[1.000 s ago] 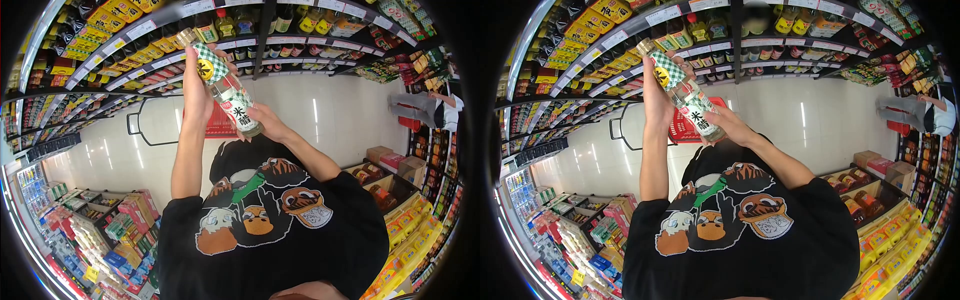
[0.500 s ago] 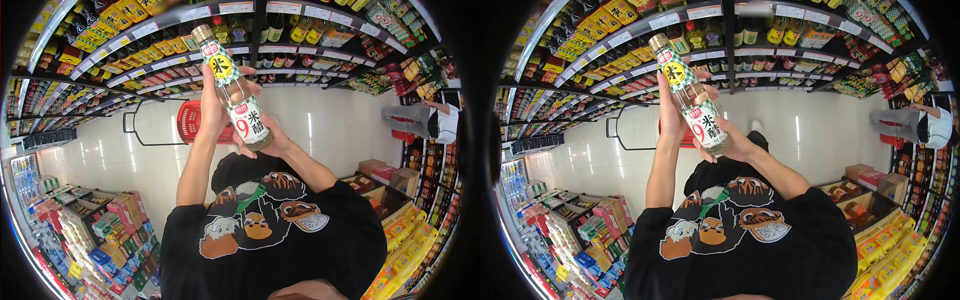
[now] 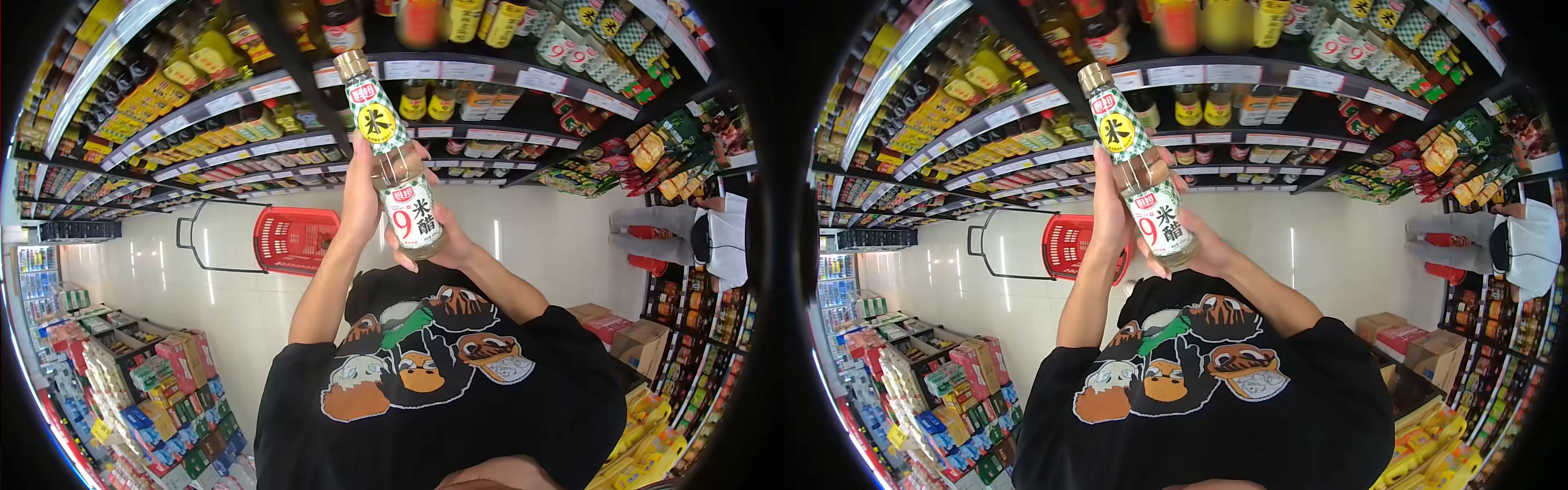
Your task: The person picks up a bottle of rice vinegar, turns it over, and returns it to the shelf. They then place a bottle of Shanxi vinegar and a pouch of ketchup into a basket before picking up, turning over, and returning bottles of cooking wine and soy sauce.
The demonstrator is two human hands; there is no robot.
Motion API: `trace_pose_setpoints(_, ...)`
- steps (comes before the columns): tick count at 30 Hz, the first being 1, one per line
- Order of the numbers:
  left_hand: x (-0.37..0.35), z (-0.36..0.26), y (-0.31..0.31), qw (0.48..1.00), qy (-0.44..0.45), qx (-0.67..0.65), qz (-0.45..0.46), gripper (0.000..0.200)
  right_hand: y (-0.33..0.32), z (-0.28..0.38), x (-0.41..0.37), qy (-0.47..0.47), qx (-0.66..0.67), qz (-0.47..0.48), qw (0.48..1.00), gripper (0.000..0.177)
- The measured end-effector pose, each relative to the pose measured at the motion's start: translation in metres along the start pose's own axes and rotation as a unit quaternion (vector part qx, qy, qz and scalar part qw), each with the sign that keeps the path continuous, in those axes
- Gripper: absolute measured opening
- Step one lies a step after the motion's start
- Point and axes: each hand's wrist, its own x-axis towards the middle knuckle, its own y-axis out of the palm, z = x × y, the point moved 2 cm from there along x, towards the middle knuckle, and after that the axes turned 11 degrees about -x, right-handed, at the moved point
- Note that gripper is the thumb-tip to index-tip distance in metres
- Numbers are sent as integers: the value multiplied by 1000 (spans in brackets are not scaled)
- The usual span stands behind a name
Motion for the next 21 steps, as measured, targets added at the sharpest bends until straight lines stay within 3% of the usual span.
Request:
trace_pose_setpoints(11,50,55,95,997,-39,60,-6,83,-55,69,-67,-36,25,-4,999,84)
trace_pose_setpoints(13,54,62,99,999,-28,24,21,74,-62,72,-72,-37,22,0,999,84)
trace_pose_setpoints(15,56,61,111,992,22,120,28,64,-67,77,-76,-42,16,4,999,84)
trace_pose_setpoints(19,61,67,124,996,59,27,58,37,-87,95,-91,-73,-56,-12,996,72)
trace_pose_setpoints(20,63,68,127,996,61,27,61,37,-96,106,-96,-121,-233,-96,960,64)
trace_pose_setpoints(21,64,67,129,993,84,45,63,37,-103,118,-101,-164,-399,-177,885,56)
